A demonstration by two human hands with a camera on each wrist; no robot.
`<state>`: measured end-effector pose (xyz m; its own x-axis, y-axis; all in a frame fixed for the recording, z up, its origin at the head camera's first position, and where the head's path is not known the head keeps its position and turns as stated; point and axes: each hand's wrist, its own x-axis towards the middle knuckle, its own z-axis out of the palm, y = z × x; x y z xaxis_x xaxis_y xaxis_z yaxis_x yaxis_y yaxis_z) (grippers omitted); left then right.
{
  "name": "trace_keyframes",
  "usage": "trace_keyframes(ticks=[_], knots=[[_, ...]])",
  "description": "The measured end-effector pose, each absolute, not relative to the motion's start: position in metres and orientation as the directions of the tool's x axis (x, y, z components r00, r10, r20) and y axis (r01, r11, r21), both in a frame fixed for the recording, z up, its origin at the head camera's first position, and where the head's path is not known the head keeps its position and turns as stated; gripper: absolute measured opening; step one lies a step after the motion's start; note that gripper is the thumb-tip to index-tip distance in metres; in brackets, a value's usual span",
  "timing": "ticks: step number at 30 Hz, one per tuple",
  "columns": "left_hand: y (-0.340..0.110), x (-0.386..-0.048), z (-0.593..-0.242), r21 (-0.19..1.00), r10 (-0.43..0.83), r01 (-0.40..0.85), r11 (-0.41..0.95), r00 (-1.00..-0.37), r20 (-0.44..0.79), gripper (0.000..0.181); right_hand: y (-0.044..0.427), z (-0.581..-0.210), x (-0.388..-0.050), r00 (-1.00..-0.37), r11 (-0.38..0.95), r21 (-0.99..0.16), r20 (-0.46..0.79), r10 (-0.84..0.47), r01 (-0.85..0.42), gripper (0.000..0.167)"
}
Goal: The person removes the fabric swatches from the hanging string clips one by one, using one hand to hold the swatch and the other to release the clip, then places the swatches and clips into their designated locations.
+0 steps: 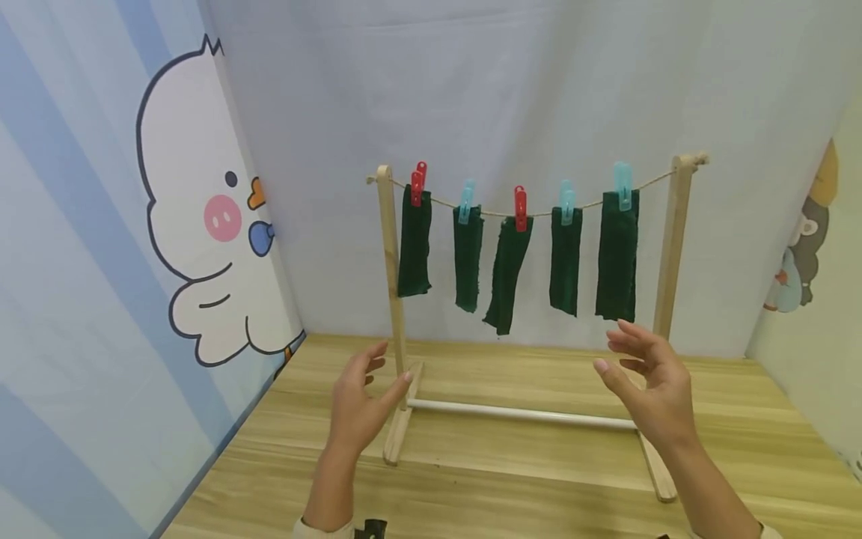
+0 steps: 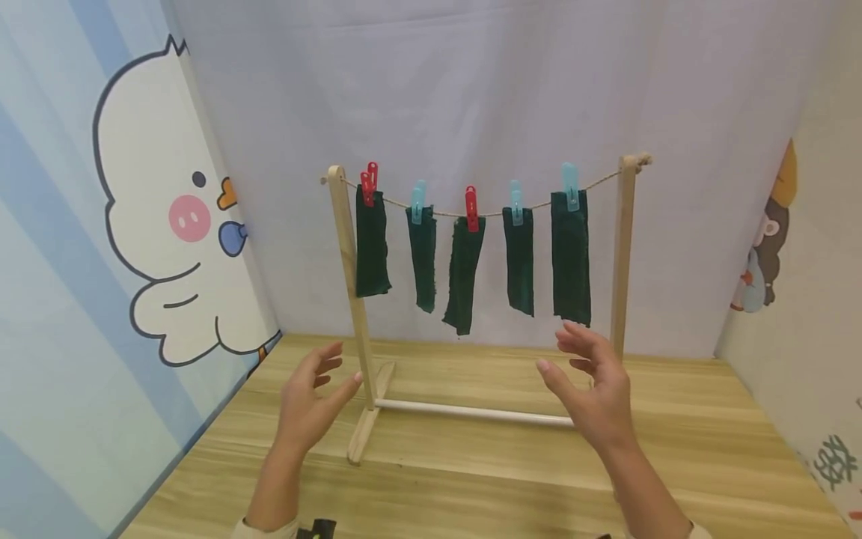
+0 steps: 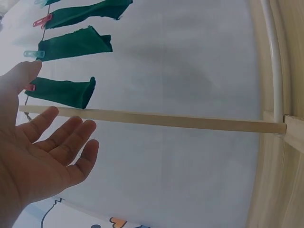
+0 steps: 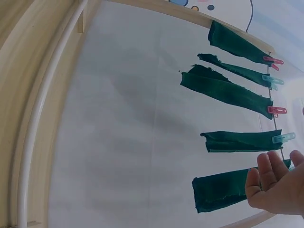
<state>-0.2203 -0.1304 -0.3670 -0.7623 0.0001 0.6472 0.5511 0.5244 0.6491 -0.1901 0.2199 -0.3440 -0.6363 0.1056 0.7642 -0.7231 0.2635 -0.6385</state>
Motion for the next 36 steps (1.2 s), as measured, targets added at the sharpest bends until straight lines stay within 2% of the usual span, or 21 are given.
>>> trace_keyframes(ticks=[14,17,23,30,36], knots=[[-0.118,-0.234,-0.354,0.762,-0.104,0.518,0.389,-0.797,0.595,0.05,0.196,-0.326,-0.205,-0.628,0.211,-0.624,0.776,0.056,-0.753,0.063],[-0.116,-0.239,-0.353,0.778,-0.107,0.526,0.343,-0.801,0.589,0.05,0.19,-0.324,-0.207,-0.621,0.202,-0.617,0.782,0.049,-0.761,0.062],[-0.11,-0.247,-0.35,0.831,-0.136,0.504,0.237,-0.829,0.542,0.052,0.179,-0.319,-0.209,-0.659,0.2,-0.647,0.752,0.006,-0.736,0.063],[-0.098,-0.25,-0.336,0.859,-0.182,0.504,0.095,-0.839,0.512,0.049,0.172,-0.311,-0.216,-0.663,0.209,-0.645,0.748,-0.021,-0.735,0.065],[-0.087,-0.251,-0.326,0.863,-0.229,0.497,0.089,-0.833,0.504,0.042,0.166,-0.301,-0.22,-0.653,0.194,-0.636,0.757,-0.03,-0.747,0.064]])
